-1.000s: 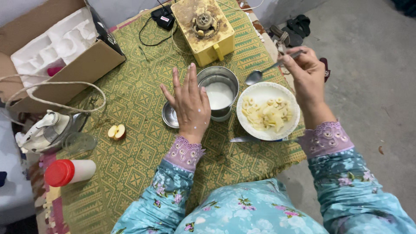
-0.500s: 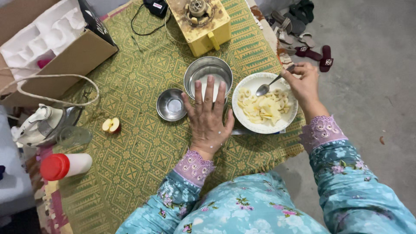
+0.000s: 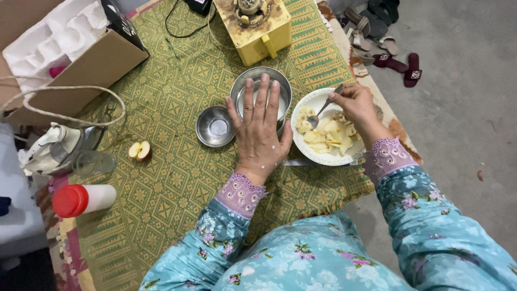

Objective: The person uses a spoon to transfer sliced fruit from a white plate into a metal container. The person then picks up a red-lidded bottle and shakes it.

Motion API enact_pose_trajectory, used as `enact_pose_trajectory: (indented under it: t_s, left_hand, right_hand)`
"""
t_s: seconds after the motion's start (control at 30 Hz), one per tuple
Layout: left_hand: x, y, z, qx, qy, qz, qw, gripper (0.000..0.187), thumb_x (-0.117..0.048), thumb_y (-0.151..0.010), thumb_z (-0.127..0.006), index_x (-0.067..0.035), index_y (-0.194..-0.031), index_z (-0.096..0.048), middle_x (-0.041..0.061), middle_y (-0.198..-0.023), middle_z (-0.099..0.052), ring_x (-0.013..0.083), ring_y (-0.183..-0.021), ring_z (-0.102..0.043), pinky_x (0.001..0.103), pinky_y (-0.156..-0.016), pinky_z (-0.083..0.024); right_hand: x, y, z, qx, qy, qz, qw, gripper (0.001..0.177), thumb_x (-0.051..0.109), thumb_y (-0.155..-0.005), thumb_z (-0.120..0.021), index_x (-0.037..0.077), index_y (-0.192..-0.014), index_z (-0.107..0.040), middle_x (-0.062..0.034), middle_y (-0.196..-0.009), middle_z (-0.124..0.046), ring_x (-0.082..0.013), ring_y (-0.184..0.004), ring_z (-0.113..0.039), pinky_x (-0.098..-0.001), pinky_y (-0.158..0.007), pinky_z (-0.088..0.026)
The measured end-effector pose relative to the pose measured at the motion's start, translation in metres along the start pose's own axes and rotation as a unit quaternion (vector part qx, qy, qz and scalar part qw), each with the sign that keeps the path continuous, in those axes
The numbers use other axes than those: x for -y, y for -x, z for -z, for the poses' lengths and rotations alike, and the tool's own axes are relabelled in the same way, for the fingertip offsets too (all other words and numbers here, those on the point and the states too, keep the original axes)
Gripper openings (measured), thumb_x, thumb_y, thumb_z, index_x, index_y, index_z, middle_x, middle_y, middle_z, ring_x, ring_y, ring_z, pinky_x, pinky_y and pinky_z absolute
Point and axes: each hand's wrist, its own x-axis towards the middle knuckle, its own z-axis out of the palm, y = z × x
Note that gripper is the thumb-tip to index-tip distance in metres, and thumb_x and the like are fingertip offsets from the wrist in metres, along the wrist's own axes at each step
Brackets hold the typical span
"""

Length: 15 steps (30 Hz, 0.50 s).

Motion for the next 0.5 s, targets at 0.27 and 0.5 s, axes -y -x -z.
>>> enact_pose_trajectory:
  t_s: [0.27,0.5]
  left_hand:
    - [0.004,-0.007,0.0,0.002,-0.018,0.005,1.0,0.084,-0.035,-0.093,-0.066,-0.012,-0.163,-0.028,0.01,-0.172,-0.023,0.0328,-0.161,-0.011,0.067,-0.127,0.003]
    - [0.01,-0.013,0.004,0.005,-0.02,0.016,1.0,0.082,-0.036,-0.093,-0.065,-0.01,-0.163,-0.029,0.009,-0.172,-0.023,0.0321,-0.161,-0.01,0.067,-0.127,0.002]
  right_hand:
    - [0.032,-0.009,-0.006,0.038,-0.084,-0.293,0.952,0.023,0.02,-0.095,-0.075,0.002,-0.081,-0.069,0.0019,-0.058,-0.055,-0.0071,-0.043,-0.039,-0.0279,-0.038,-0.027]
    - [0.027,-0.013,0.001,0.03,-0.121,-0.279,0.952,0.02,0.02,-0.095,-0.074,0.004,-0.083,-0.072,0.0034,-0.064,-0.061,-0.0054,-0.05,-0.048,-0.0253,-0.044,-0.036]
